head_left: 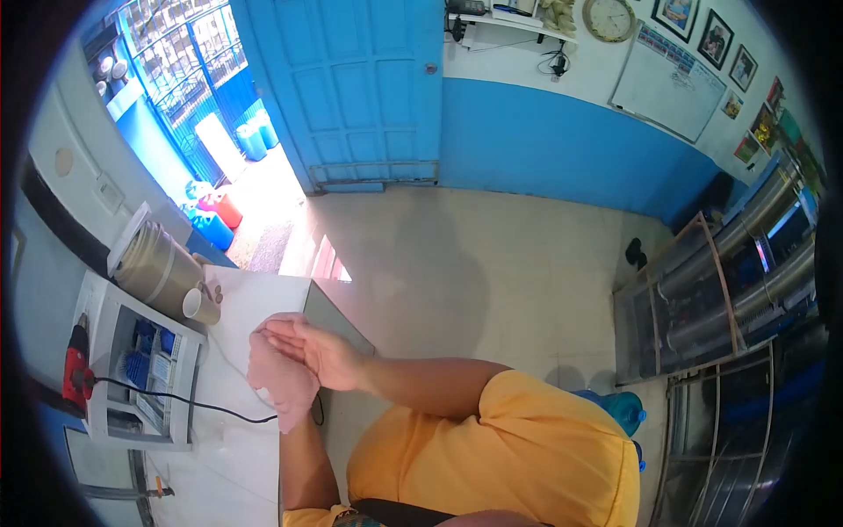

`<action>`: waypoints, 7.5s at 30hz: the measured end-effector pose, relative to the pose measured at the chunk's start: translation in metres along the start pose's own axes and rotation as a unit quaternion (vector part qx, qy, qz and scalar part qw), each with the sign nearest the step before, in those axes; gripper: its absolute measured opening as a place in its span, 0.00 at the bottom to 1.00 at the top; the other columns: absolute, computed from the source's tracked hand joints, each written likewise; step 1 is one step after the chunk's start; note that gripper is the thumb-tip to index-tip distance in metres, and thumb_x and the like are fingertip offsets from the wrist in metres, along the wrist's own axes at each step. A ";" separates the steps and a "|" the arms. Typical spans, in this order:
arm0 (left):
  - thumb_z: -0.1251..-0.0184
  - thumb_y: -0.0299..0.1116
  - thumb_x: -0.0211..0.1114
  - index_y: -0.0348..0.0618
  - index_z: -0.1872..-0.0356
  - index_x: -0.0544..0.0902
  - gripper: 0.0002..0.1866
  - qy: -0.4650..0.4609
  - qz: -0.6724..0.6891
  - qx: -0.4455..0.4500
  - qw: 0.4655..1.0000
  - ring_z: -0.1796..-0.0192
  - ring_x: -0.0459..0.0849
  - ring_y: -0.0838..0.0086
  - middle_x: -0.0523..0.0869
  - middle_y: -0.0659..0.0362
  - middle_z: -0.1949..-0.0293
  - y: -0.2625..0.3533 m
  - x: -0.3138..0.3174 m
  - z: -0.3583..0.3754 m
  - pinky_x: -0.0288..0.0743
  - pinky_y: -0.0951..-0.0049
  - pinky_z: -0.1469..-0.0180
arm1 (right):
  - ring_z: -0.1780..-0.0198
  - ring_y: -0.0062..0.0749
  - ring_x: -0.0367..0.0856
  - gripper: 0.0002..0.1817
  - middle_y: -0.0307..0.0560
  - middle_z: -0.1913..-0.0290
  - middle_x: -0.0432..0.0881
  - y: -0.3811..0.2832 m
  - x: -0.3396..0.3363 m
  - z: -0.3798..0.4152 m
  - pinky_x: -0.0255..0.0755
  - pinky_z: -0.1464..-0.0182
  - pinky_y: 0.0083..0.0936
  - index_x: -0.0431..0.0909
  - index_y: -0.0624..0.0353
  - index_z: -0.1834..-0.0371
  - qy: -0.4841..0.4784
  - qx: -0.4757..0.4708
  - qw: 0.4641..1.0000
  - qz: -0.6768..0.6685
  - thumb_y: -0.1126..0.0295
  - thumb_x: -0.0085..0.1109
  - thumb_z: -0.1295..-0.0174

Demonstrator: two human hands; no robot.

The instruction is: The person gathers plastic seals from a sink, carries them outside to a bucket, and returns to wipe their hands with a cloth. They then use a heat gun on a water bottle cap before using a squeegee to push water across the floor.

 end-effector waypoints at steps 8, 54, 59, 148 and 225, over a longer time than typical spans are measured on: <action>0.39 0.27 0.56 0.42 0.63 0.80 0.06 -0.208 -0.283 0.221 0.910 0.55 0.83 0.59 0.82 0.55 0.60 0.041 -0.002 -0.017 0.77 0.67 0.58 | 0.28 0.28 0.57 0.41 0.41 0.25 0.53 -0.033 -0.020 -0.002 0.58 0.30 0.31 0.40 0.54 0.21 0.020 0.030 0.976 0.217 0.65 0.56 0.29; 0.28 0.30 0.56 0.42 0.48 0.71 0.12 0.055 0.377 -0.114 0.918 0.61 0.79 0.74 0.79 0.61 0.63 -0.061 0.106 -0.045 0.76 0.74 0.56 | 0.43 0.32 0.73 0.05 0.48 0.49 0.75 -0.120 -0.093 0.040 0.70 0.44 0.34 0.74 0.58 0.57 0.159 -0.031 0.883 0.440 0.73 0.58 0.34; 0.32 0.37 0.61 0.41 0.44 0.70 0.20 -0.175 0.246 -0.235 0.924 0.60 0.78 0.77 0.77 0.59 0.59 -0.052 0.102 -0.044 0.74 0.76 0.59 | 0.47 0.39 0.75 0.10 0.46 0.58 0.76 -0.163 -0.037 0.018 0.69 0.44 0.37 0.73 0.58 0.60 0.010 -0.307 0.609 0.731 0.75 0.64 0.42; 0.31 0.47 0.55 0.39 0.40 0.76 0.26 0.225 -0.697 0.175 0.658 0.40 0.78 0.56 0.79 0.44 0.43 0.077 -0.419 -0.168 0.69 0.61 0.38 | 0.66 0.47 0.76 0.17 0.55 0.69 0.78 -0.026 -0.261 0.039 0.73 0.60 0.37 0.73 0.65 0.69 -0.062 0.296 0.477 0.825 0.60 0.61 0.40; 0.38 0.27 0.62 0.48 0.55 0.76 0.10 0.163 -0.715 0.306 0.607 0.52 0.79 0.61 0.82 0.57 0.58 0.110 -0.458 -0.150 0.63 0.57 0.42 | 0.72 0.22 0.75 0.10 0.37 0.71 0.81 0.079 0.036 -0.299 0.71 0.69 0.24 0.80 0.58 0.70 -0.370 0.413 0.416 0.721 0.64 0.64 0.49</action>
Point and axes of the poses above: each hand's wrist, its own z-axis away from the middle knuckle, its own x-axis out of the palm, y = z × x, the point moved 3 cm from there along -z, towards the middle knuckle
